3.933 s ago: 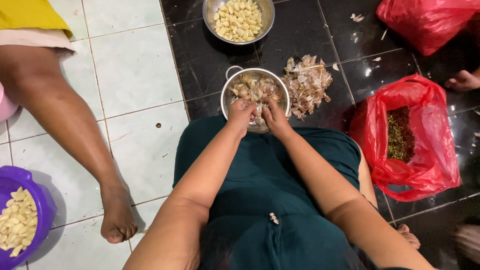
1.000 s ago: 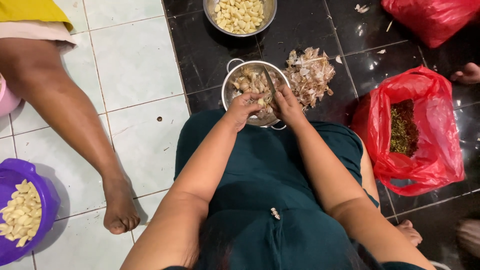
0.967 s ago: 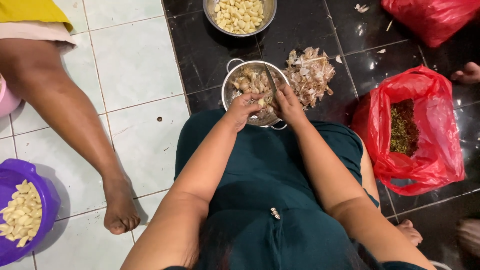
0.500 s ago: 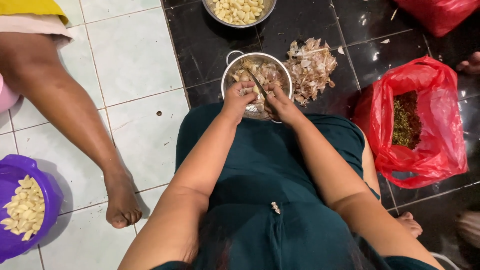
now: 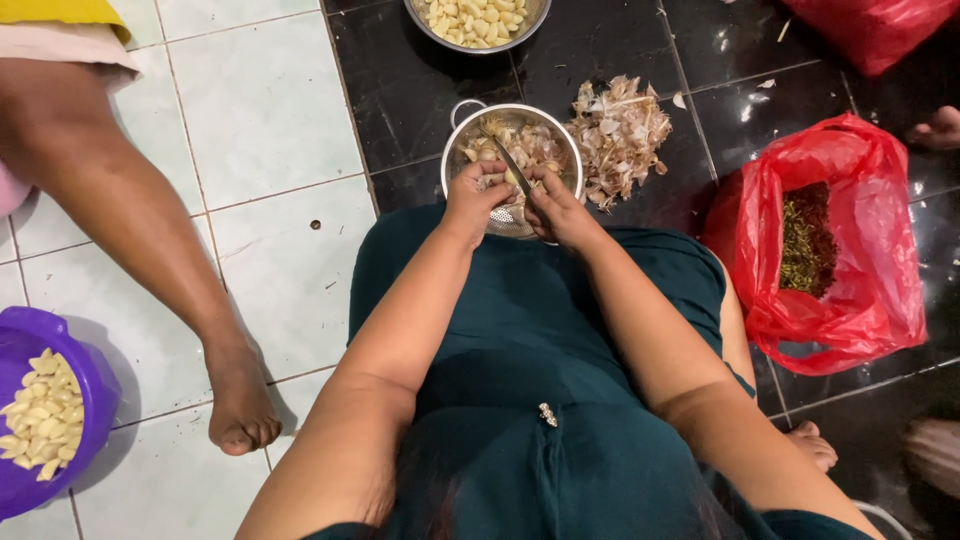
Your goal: A person is peeling garlic cloves by hand and with a small knife, placing the peeled cloves into a metal bowl.
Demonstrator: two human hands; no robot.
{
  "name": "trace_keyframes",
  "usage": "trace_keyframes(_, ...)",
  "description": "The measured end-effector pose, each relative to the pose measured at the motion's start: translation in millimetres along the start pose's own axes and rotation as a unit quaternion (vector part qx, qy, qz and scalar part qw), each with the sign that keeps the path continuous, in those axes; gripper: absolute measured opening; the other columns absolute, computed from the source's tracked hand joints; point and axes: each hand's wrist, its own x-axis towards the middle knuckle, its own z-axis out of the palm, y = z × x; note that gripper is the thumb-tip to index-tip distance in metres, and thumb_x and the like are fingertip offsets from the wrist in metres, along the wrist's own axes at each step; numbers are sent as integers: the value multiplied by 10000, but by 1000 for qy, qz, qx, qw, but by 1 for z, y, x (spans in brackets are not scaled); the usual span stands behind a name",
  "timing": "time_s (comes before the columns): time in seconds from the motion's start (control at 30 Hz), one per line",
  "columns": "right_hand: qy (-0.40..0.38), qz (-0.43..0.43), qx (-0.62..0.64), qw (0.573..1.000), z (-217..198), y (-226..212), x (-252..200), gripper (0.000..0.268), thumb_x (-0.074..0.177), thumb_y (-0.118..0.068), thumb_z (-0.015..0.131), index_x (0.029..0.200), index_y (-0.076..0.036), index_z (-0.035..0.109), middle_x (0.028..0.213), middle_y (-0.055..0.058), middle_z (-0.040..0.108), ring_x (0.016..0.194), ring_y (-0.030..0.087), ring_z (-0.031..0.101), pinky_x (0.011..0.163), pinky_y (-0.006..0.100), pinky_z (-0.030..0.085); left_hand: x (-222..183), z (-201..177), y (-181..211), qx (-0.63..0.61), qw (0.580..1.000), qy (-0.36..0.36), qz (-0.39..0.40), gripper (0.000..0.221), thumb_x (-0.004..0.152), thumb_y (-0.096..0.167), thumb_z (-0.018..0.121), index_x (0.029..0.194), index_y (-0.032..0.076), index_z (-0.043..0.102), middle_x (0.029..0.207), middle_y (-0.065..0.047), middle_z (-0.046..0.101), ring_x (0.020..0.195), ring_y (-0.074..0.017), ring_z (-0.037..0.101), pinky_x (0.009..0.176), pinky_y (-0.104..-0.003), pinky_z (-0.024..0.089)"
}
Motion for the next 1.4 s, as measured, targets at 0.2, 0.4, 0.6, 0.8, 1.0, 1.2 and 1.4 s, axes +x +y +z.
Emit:
trace_keyframes(0.2,5,-30,-125,992,-6,5,0,314,1117,-224,382,1418,-135,390,653,18,470,499,91,440,399,209,321,5,-6,-12,-12,1000,-2,14,344,791,-121,794,1108,-54,679,912,-146,677,752,-269,773,625,-358,697)
trace_keyframes(0.4,44,-8,-90,995,-11,26,3,286,1115,-181,364,1386,-128,436,584,21,467,377,95,430,313,186,303,-3,-2,-2,18,1000,24,-3,336,808,-107,792,1114,-36,673,860,-91,663,728,-234,766,670,-327,693)
trace_keyframes(0.6,84,-7,-140,987,-13,31,4,275,1093,-164,424,1354,-125,502,620,34,562,413,96,505,321,195,369,-1,-2,-1,27,999,37,2,343,806,-109,784,1114,-22,661,845,-110,674,718,-255,766,651,-339,688)
trace_keyframes(0.8,101,-9,-164,981,-30,49,6,252,1087,-172,449,1320,-121,532,639,31,603,442,84,537,326,193,381,-1,3,2,23,999,48,9,494,773,-160,720,1197,55,583,853,-124,623,691,-296,752,623,-373,687)
trace_keyframes(1.0,110,6,-151,982,-21,32,3,231,1107,-184,445,1322,-136,516,648,61,612,453,120,566,362,210,419,-7,8,9,33,998,51,17,579,763,-157,672,1263,97,526,896,-145,615,681,-281,746,613,-333,696)
trace_keyframes(1.2,28,0,-22,999,-14,14,-1,378,1107,-182,444,1475,-122,379,601,78,480,444,135,445,334,232,355,-5,6,11,103,994,25,19,649,734,-132,695,1292,145,513,895,-124,657,747,-155,731,647,-278,696)
trace_keyframes(1.4,21,-11,-61,998,-24,19,0,345,1117,-173,384,1446,-85,443,607,50,497,450,88,443,352,185,329,-12,9,20,154,988,-7,16,734,705,-120,706,1354,149,493,852,-122,681,742,-134,716,688,-242,662)
